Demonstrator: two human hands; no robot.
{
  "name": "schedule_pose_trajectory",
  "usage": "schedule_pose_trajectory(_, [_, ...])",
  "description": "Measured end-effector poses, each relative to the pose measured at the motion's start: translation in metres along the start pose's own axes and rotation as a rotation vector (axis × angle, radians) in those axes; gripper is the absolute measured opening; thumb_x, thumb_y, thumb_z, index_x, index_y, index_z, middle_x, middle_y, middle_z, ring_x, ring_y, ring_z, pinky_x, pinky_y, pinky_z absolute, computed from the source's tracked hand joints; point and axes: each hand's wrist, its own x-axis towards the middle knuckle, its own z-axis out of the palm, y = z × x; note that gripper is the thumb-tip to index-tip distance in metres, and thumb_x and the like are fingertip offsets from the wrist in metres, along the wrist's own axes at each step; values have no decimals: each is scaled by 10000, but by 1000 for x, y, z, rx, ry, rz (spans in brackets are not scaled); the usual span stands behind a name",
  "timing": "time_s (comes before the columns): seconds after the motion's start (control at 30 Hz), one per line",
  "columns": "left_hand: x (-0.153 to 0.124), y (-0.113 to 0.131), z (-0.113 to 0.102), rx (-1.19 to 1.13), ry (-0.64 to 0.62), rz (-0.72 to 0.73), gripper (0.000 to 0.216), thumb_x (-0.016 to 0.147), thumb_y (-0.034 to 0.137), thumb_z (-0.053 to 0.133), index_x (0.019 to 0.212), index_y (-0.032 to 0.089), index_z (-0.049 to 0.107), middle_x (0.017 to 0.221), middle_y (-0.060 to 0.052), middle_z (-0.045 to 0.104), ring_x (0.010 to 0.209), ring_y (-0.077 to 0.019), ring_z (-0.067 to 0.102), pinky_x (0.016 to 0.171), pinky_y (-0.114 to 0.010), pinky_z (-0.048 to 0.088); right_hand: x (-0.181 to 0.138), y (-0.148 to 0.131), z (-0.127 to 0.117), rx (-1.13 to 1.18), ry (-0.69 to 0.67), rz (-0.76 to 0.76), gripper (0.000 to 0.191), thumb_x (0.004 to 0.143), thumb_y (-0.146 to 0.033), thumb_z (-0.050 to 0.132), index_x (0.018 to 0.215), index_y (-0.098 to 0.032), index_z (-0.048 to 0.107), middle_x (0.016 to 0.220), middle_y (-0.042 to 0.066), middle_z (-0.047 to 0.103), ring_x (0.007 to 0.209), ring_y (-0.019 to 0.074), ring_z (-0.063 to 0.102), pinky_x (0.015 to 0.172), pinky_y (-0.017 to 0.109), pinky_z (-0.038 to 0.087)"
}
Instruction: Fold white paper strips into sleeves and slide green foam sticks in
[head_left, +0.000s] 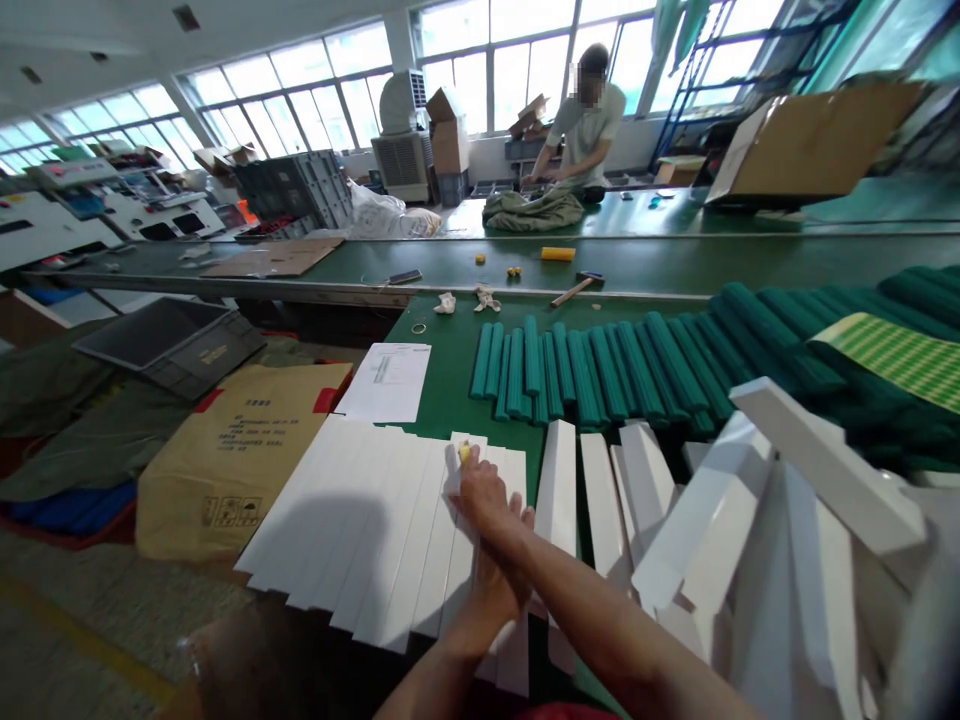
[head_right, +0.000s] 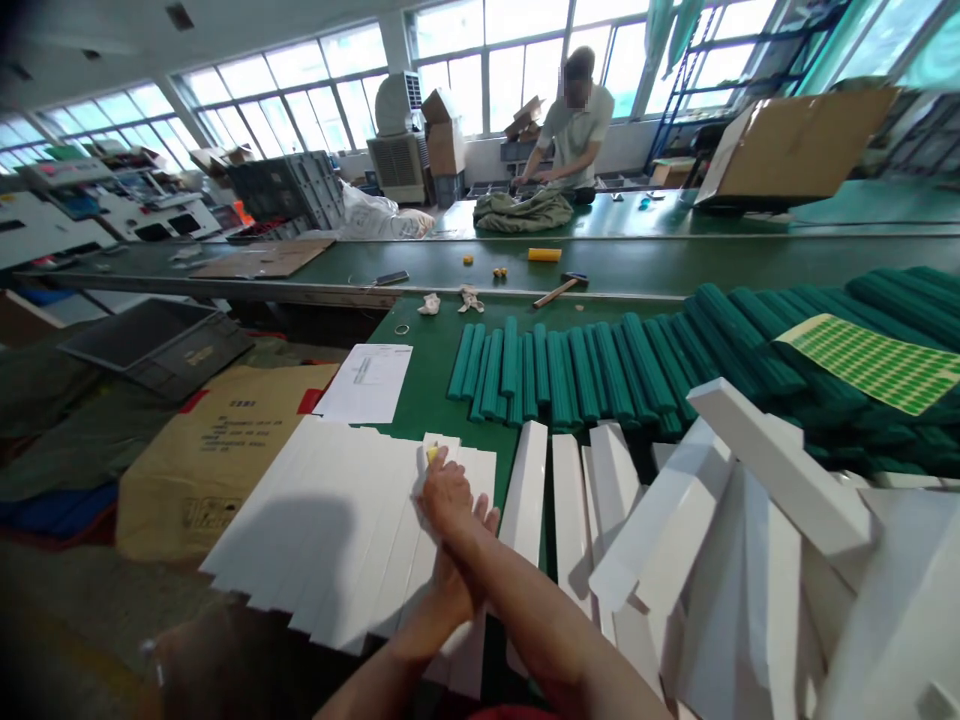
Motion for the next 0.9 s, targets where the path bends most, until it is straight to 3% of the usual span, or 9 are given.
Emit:
schedule_pose_trajectory(0.1, [9, 2, -8, -4, -2, 0, 520, 895, 307, 499, 1407, 244, 432, 1375, -95, 550, 1329, -318, 440, 1113, -594, 287, -5, 36, -20, -14, -26, -101, 642, 890, -389, 524, 1393, -46, 324, 1066, 199, 634, 936, 269, 631, 766, 341, 489])
schedule_pose_trajectory(0.2, [8, 6, -16, 11, 1, -10, 582, 885, 343, 514, 1429, 181, 389, 1432, -127, 486, 1367, -336, 384, 1103, -621, 279, -27, 101, -40, -83, -21, -199, 541, 849, -196, 535, 1360, -67, 410, 1235, 229, 566, 1148, 316, 542, 944, 432, 422])
schedule_pose_trajectory(0.27, [7, 7, -19, 40, 18, -28, 616, 881, 311, 509, 1447, 130, 344, 1488, -147, 407, 1396, -316, 342, 1114, -574, 301, -46, 143, -36, -156, -67, -313, 586, 710, -94, 634, 1283, -83, 513, 1359, 232, 482, 1283, 383, 414, 1041, 541, 313])
schedule_pose_trajectory(0.33, [6, 8, -21, 58, 43, -43, 619, 880, 283, 499, 1447, 102, 329, 1499, -155, 387, 1401, -295, 340, 1122, -533, 320, -60, 174, -20, -316, -120, -561, 615, 727, -133, 636, 1325, -99, 493, 1444, 219, 399, 1340, 433, 317, 1026, 643, 271])
schedule_pose_trajectory(0.43, [6, 9, -20, 9, 50, -44, 603, 879, 260, 498, 1440, 106, 338, 1477, -153, 422, 1396, -293, 352, 1129, -534, 323, -60, 191, 8, -407, -35, -714, 436, 889, -233, 502, 1320, -169, 511, 1426, 170, 440, 1341, 423, 320, 966, 691, 302])
schedule_pose_trajectory(0.53, [7, 6, -20, -170, 23, -93, 553, 896, 203, 448, 1432, 119, 344, 1460, -149, 446, 1394, -284, 361, 1144, -556, 295, -43, 192, 9, -411, -43, -819, 266, 932, -292, 467, 1105, -184, 638, 1179, 144, 615, 1238, 370, 454, 958, 701, 297])
schedule_pose_trajectory(0.63, [15, 0, -36, -415, 0, -246, 458, 919, 168, 375, 1374, 136, 423, 1376, -153, 537, 1314, -251, 480, 1110, -515, 374, -31, 198, -30, -322, -105, -864, 212, 917, -213, 479, 1021, -178, 661, 1044, 126, 656, 1175, 331, 510, 978, 681, 290])
schedule_pose_trajectory(0.73, [36, 2, -82, -521, -1, -325, 489, 912, 228, 451, 1394, 175, 397, 1348, -148, 558, 1208, -232, 578, 979, -429, 513, -32, 202, -95, -32, -141, -907, 358, 839, -172, 571, 1194, -202, 604, 1200, 120, 616, 1231, 308, 474, 1030, 581, 317])
schedule_pose_trajectory(0.9, [100, 34, -190, -891, -236, -28, 1042, 633, 398, 825, 1492, 239, 257, 1539, -116, 318, 1418, -326, 298, 1159, -499, 262, -42, 188, -176, 505, -521, -846, 462, 763, -238, 649, 1220, -184, 616, 1172, 67, 635, 1079, 202, 587, 983, 344, 434])
